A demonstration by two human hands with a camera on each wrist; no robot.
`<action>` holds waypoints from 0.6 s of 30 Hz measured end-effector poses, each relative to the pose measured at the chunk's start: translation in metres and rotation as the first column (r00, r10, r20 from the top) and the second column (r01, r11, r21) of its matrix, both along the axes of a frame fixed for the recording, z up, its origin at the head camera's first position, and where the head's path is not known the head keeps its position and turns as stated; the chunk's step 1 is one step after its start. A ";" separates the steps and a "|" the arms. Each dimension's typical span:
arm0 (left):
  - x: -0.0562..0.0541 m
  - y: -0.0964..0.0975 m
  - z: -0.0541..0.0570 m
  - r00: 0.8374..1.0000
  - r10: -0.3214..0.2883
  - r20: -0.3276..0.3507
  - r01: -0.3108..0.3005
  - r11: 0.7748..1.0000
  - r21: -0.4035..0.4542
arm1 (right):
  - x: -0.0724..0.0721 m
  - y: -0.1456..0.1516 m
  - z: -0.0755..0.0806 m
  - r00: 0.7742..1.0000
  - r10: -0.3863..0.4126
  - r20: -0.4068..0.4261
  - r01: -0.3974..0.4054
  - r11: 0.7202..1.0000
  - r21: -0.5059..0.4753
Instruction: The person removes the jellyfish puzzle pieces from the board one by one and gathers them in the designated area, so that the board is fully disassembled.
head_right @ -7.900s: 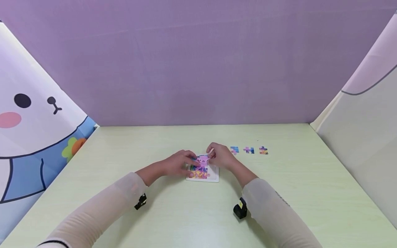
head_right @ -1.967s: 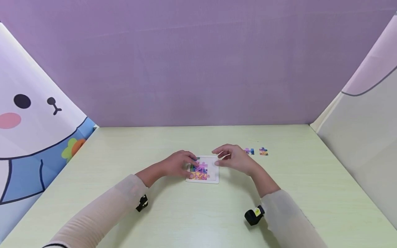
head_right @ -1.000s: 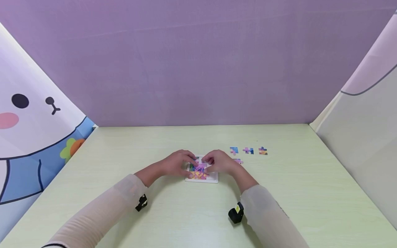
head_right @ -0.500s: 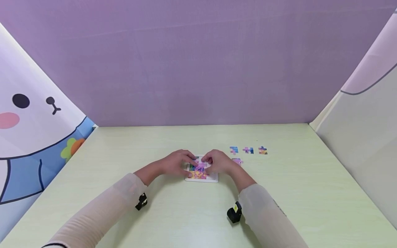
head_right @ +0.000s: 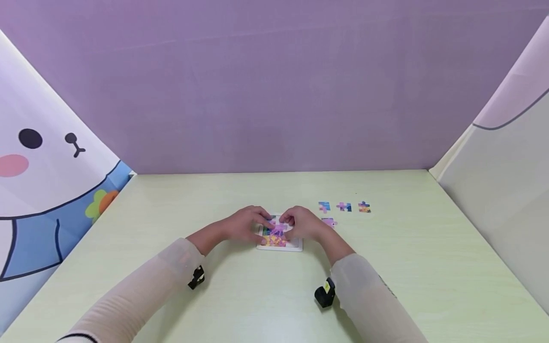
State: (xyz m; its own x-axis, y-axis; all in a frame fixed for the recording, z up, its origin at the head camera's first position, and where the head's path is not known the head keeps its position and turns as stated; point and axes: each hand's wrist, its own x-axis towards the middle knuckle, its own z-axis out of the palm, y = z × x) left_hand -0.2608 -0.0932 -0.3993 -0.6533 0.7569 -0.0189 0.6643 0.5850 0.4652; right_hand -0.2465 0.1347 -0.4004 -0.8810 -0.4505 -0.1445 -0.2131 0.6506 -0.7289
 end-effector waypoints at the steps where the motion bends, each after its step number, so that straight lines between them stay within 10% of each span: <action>1: 0.000 0.000 0.000 1.000 -0.001 0.000 0.001 1.000 0.000 | 0.000 0.000 0.000 1.000 0.000 0.002 0.000 1.000 0.001; 18: 0.000 -0.001 0.000 1.000 -0.010 -0.002 0.010 1.000 0.004 | 0.002 0.001 0.001 1.000 -0.013 0.017 0.014 0.993 -0.115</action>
